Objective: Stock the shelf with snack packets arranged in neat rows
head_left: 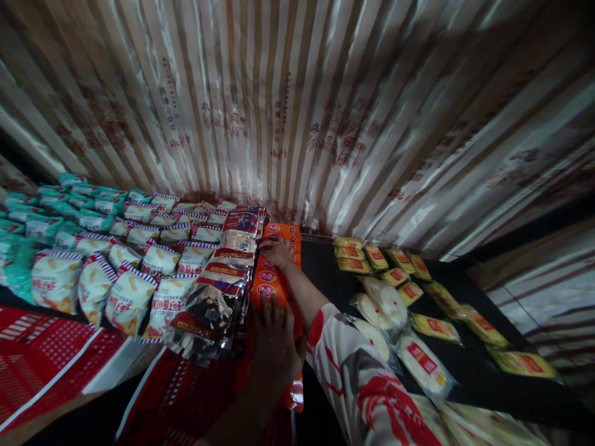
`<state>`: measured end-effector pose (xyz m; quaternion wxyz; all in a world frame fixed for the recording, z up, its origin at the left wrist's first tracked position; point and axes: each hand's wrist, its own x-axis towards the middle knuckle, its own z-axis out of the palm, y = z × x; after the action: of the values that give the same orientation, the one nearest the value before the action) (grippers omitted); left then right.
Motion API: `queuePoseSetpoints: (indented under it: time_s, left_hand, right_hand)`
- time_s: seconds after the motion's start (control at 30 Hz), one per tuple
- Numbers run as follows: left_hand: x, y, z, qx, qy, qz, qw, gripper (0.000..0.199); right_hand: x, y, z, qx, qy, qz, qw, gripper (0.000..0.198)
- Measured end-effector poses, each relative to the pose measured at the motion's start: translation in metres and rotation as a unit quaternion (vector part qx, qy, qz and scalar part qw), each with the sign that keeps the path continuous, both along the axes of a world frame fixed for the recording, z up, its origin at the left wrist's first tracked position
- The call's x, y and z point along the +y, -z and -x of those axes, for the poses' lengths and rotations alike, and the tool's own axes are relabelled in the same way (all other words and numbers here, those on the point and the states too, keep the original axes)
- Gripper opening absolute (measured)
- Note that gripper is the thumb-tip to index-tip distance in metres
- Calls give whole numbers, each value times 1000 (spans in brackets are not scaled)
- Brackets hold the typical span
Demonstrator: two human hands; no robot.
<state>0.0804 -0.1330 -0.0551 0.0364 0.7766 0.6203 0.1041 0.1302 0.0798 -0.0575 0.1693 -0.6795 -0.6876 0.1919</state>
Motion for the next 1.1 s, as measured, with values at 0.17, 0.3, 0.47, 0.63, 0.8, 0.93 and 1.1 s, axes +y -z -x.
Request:
queuePoseSetpoints:
  time_s: [0.17, 0.3, 0.47, 0.63, 0.8, 0.93, 1.1]
  left_hand:
    - [0, 1, 0, 2, 2, 7, 1000, 68]
    - [0, 6, 0, -4, 1, 0, 1000, 65]
    - [0, 7, 0, -9, 6, -15, 1000, 57]
    - [1, 2, 0, 0, 8, -3, 1000, 58]
    - [2, 7, -1, 18, 4, -8, 1000, 60]
    - [2, 14, -3, 31, -11, -31, 999, 58]
    - [3, 17, -4, 43, -16, -33, 998, 57]
  right_hand:
    - [-3, -1, 2, -3, 9, 8, 1000, 21]
    - [-7, -1, 4, -31, -12, -7, 999, 28]
    - [-16, -3, 7, -85, -49, -30, 995, 39]
    - [-17, 1, 8, -126, -57, -34, 990, 41]
    - [-19, 1, 12, -128, -60, -27, 990, 40]
    - [-21, -1, 16, -122, -50, -36, 991, 41]
    - [-20, 1, 20, -117, -50, -58, 990, 44]
